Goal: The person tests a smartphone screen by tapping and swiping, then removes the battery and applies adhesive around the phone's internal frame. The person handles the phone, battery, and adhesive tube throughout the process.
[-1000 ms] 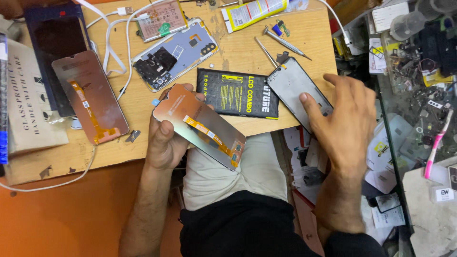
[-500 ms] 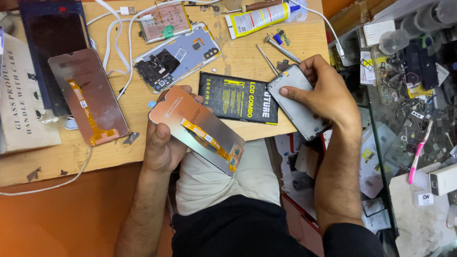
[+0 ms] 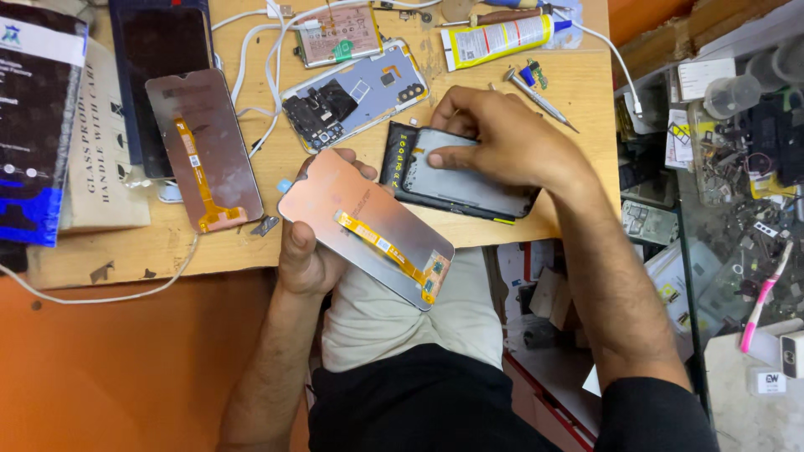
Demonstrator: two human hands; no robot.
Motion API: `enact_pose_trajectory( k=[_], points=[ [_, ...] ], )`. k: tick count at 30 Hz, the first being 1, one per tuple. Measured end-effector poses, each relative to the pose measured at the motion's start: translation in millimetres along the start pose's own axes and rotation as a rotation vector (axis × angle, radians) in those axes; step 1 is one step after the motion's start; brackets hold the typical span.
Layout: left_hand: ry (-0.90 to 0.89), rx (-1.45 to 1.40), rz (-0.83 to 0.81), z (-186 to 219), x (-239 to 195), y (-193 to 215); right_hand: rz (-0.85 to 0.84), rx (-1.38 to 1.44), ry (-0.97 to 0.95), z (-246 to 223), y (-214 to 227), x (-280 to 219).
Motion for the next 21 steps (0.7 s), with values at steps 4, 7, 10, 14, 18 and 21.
enact_pose_trajectory(
  k=[4, 7, 10, 14, 18, 21],
  points=[
    [-0.035, 0.037, 0.002, -0.2, -5.3, -4.2, 0.161, -0.226, 0.153, -19.0, -5.7, -3.6],
    [-0.071, 0.126, 0.019, -4.2, -7.7, -9.9, 0.432, -0.404, 0.436, -47.5, 7.6, -32.2],
    [-0.128, 0.244, -0.007, -7.7, -7.2, -21.6, 0.261, -0.05, 0.227, -50.2, 20.2, -52.9],
    [-0.179, 0.332, 0.028, -10.6, 0.7, -36.4, 0.002, 0.094, 0.353, -66.4, 24.3, -77.6],
    [-0.276, 0.263, 0.003, -4.3, 22.7, -47.6, -0.001, -0.045, 0.187, -64.9, 27.0, -58.3],
    [-0.336, 0.288, 0.064, 4.9, 25.0, -42.0, 0.09, -0.057, 0.407, -82.6, 38.9, -19.1]
  ],
)
Point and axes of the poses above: each hand's wrist, its own x-axis towards the middle knuckle, its own y-axis out of the back of the hand, z = x × y, the point moved 5 cm from there along x, towards the middle knuckle, and after that the axes turned 12 degrees about z, right-handed, at the moved point
